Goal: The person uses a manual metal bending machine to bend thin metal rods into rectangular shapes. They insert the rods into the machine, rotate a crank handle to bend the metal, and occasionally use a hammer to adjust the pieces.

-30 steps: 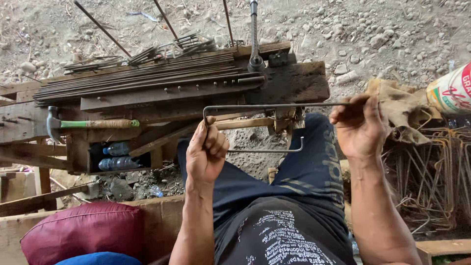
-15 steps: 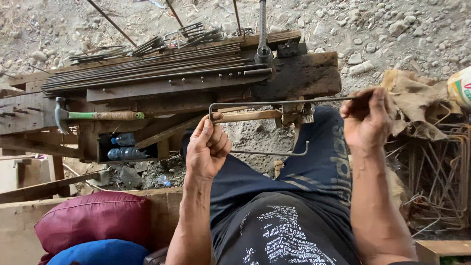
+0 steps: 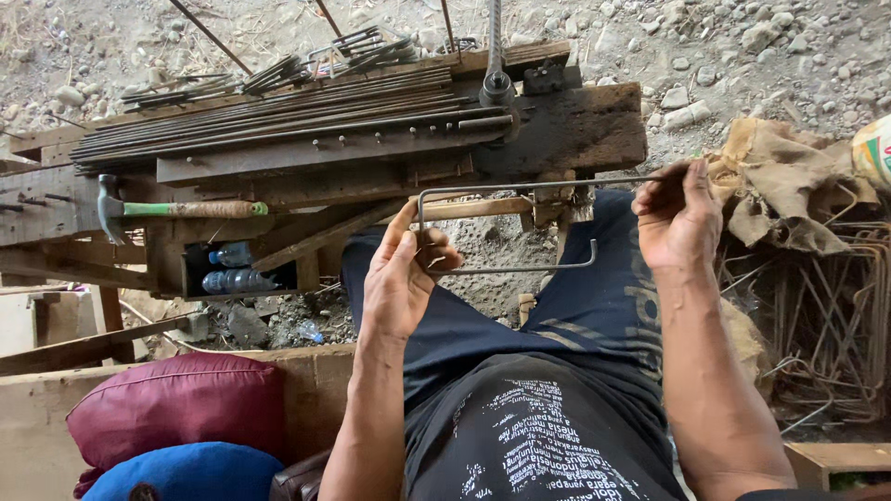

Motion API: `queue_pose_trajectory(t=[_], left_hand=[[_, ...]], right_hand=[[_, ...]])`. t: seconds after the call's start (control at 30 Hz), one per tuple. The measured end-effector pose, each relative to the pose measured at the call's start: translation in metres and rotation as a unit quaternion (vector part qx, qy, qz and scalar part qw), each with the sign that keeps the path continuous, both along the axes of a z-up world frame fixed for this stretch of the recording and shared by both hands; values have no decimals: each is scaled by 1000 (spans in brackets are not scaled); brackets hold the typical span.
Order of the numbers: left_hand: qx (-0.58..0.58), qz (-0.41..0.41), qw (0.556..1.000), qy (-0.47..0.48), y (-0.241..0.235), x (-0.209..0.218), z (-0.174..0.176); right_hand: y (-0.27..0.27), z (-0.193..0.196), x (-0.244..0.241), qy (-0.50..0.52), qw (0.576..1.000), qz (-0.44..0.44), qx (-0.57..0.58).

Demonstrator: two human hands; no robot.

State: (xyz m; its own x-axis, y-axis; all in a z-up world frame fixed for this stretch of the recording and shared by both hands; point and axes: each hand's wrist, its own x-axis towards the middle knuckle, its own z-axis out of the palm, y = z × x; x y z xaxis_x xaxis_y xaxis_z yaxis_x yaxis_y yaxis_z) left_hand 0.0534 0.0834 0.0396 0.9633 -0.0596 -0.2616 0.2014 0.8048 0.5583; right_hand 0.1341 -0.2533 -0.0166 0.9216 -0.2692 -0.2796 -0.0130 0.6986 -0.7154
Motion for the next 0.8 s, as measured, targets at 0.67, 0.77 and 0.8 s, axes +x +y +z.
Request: queue_pose_trajectory(t=[0.67,0.77,0.8], left_hand=[[282,44,958,-23,11,34,-18],[381,44,923,-31,22,60,-21],[381,47,923,-32,25,67,-19]], right_hand=[[24,-12,46,69,997,13,-42],[38,2,67,58,996,29,-55],[42,6,74,56,996,32,-55]])
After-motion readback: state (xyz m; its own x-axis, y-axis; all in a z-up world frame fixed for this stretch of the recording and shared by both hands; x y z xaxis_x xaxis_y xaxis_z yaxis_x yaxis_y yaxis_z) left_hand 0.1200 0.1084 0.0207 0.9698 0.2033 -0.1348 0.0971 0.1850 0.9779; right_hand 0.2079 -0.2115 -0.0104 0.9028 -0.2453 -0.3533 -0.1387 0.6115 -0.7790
